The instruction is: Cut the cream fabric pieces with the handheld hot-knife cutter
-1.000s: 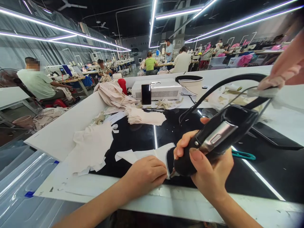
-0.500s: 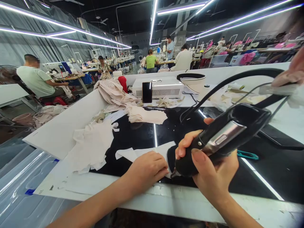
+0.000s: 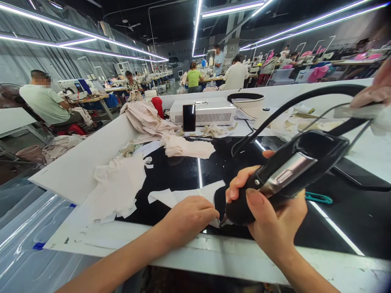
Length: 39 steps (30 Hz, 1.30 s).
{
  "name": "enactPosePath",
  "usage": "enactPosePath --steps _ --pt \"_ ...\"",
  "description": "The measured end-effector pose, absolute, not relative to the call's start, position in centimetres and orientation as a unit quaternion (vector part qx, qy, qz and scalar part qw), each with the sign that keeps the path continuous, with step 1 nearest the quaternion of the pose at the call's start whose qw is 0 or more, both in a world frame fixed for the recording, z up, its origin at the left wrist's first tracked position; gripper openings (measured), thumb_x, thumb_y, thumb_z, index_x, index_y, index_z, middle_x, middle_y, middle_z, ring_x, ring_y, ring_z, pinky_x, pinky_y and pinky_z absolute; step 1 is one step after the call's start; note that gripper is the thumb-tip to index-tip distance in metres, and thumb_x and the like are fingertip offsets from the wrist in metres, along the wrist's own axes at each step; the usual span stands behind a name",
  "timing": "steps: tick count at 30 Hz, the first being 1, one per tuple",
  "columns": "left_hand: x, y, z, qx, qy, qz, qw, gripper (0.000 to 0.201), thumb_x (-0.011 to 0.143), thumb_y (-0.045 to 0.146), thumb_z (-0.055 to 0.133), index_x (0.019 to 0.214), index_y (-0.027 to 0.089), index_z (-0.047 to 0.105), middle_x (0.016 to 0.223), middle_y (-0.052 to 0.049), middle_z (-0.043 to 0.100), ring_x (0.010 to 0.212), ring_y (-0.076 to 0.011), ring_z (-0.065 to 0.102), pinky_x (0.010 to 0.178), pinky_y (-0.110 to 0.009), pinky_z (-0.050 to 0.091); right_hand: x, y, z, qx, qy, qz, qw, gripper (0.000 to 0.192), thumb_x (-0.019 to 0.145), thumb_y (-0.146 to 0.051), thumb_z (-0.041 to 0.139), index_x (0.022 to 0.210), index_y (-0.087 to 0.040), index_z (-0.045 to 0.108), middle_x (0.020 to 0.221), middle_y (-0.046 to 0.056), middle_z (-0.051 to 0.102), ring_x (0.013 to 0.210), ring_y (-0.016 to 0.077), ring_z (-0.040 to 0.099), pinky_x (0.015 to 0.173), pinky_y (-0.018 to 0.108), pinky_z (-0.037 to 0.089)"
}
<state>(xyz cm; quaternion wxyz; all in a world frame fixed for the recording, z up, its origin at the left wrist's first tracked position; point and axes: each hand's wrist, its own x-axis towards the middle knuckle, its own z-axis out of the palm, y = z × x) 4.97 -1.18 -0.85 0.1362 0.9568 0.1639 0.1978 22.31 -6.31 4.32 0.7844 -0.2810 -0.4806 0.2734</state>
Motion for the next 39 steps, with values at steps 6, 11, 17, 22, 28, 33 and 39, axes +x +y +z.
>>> enactPosePath --steps 6,11,17,22,28,33,39 --pt "3.9 -0.8 -1.0 0.959 0.113 0.229 0.122 0.022 0.114 0.02 0.052 0.119 0.017 0.074 0.114 -0.01 0.078 0.103 -0.0196 0.075 0.094 -0.032 0.059 22.4 -6.3 4.3 -0.283 -0.479 0.273 0.784 0.049 0.093 -0.035 0.087 0.134 -0.034 0.061 0.088 -0.003 0.071 0.059 0.0158 0.066 0.049 0.031 0.059" --pt "3.5 -0.8 -0.9 0.962 0.103 0.228 0.11 0.025 0.115 0.024 0.053 0.122 0.017 0.076 0.117 -0.011 0.078 0.106 -0.02 0.074 0.098 -0.033 0.06 22.6 -6.4 4.3 -0.297 -0.482 0.273 0.778 0.045 0.093 -0.036 0.086 0.13 -0.033 0.061 0.089 -0.003 0.07 0.061 0.0164 0.066 0.052 0.032 0.059" --pt "3.3 -0.9 -1.1 0.961 0.1 0.231 0.11 0.025 0.115 0.023 0.052 0.12 0.017 0.076 0.117 -0.011 0.078 0.107 -0.0199 0.074 0.099 -0.033 0.06 22.7 -6.5 4.4 -0.303 -0.484 0.258 0.779 0.044 0.092 -0.038 0.086 0.128 -0.033 0.062 0.087 -0.004 0.07 0.059 0.0163 0.066 0.052 0.033 0.058" --pt "3.3 -0.9 -1.3 0.961 0.09 0.242 0.102 0.023 0.114 0.022 0.053 0.12 0.017 0.075 0.117 -0.01 0.077 0.107 -0.0195 0.074 0.1 -0.032 0.059 22.8 -6.5 4.4 -0.302 -0.485 0.262 0.777 0.047 0.093 -0.038 0.086 0.132 -0.033 0.061 0.087 -0.004 0.071 0.059 0.016 0.066 0.053 0.032 0.059" --pt "3.3 -0.8 -1.5 0.957 0.074 0.263 0.097 0.021 0.113 0.02 0.056 0.118 0.016 0.075 0.116 -0.009 0.078 0.106 -0.02 0.074 0.099 -0.032 0.058 22.7 -6.3 4.7 -0.299 -0.481 0.269 0.779 0.052 0.092 -0.037 0.087 0.137 -0.035 0.061 0.087 -0.005 0.072 0.061 0.0158 0.066 0.054 0.032 0.059" --pt "3.3 -0.8 -1.6 0.96 0.079 0.25 0.096 0.02 0.113 0.019 0.056 0.119 0.017 0.074 0.116 -0.009 0.078 0.107 -0.0194 0.074 0.102 -0.032 0.057 22.7 -6.1 4.8 -0.304 -0.471 0.256 0.787 0.05 0.093 -0.037 0.087 0.137 -0.034 0.062 0.085 -0.005 0.071 0.061 0.0154 0.065 0.055 0.032 0.058" --pt "3.5 -1.0 -1.6 0.959 0.073 0.258 0.094 0.022 0.114 0.021 0.053 0.12 0.017 0.074 0.114 -0.009 0.079 0.107 -0.019 0.074 0.1 -0.032 0.058 22.7 -6.0 4.5 -0.298 -0.48 0.254 0.785 0.048 0.092 -0.037 0.087 0.134 -0.034 0.063 0.084 -0.005 0.071 0.061 0.0154 0.065 0.053 0.031 0.058"
